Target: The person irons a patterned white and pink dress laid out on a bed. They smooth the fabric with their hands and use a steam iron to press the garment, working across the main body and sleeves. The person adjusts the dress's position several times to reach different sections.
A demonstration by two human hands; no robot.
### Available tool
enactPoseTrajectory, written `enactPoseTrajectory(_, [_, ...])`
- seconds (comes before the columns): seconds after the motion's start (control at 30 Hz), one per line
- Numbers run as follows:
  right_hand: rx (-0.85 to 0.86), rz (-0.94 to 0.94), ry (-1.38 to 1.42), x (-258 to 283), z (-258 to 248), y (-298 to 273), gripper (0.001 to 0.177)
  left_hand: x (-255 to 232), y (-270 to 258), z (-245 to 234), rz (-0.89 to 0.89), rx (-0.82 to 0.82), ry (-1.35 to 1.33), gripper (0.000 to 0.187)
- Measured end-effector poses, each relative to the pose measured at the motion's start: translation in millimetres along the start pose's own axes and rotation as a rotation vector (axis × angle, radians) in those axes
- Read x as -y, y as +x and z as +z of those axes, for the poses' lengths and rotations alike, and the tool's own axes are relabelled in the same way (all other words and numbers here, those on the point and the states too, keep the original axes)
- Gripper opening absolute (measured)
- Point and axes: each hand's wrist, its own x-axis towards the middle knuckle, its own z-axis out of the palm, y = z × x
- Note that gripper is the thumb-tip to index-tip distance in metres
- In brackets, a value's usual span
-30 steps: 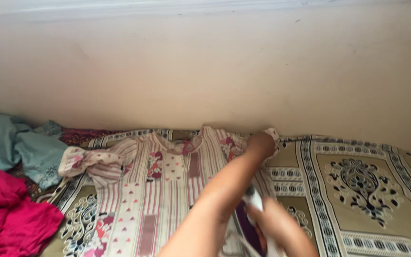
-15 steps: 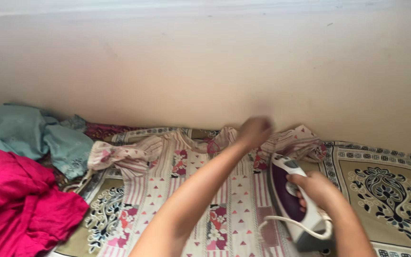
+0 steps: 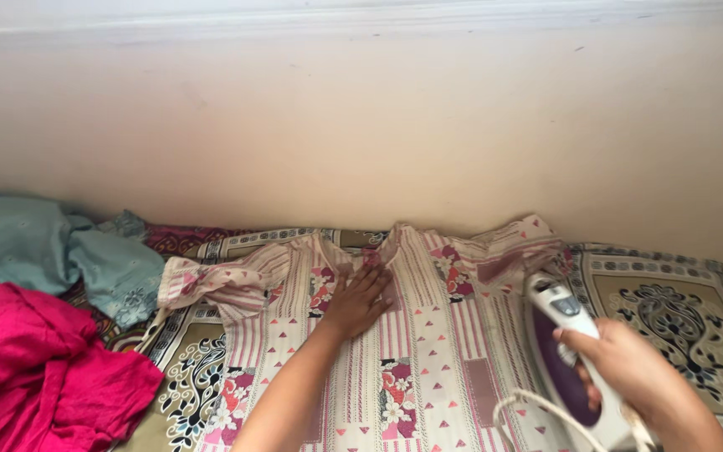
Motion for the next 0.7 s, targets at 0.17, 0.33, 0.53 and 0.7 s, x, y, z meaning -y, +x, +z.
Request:
enactPoseTrajectory(0.17, [0.109,0.121,-0.223,1.6,56.9,-3.1,0.034,-7.0,-1.7,-0.9,-0.038,-0.09,-0.037,0.062])
enactPoseTrajectory(0.33, [0.234,-0.039,-0.045,-6.6,96.6,71.4,0.035,-12.4,-20.1,14.3,-0.031,-0.441,0.073,0.064])
enactPoseTrajectory(0.53, [0.191,-0.175,0.106,65.5,151.3,136.0,0.036,-31.2,-75.2,-23.5,-0.437,-0.151,-0.041,0.052])
enactPoseTrajectory(0.7, [0.319,-0.02,0.109,73.2,148.9,84.2,0.036,4.3,-116.2,-45.1,-0.5,-0.066,-0.027,0.068])
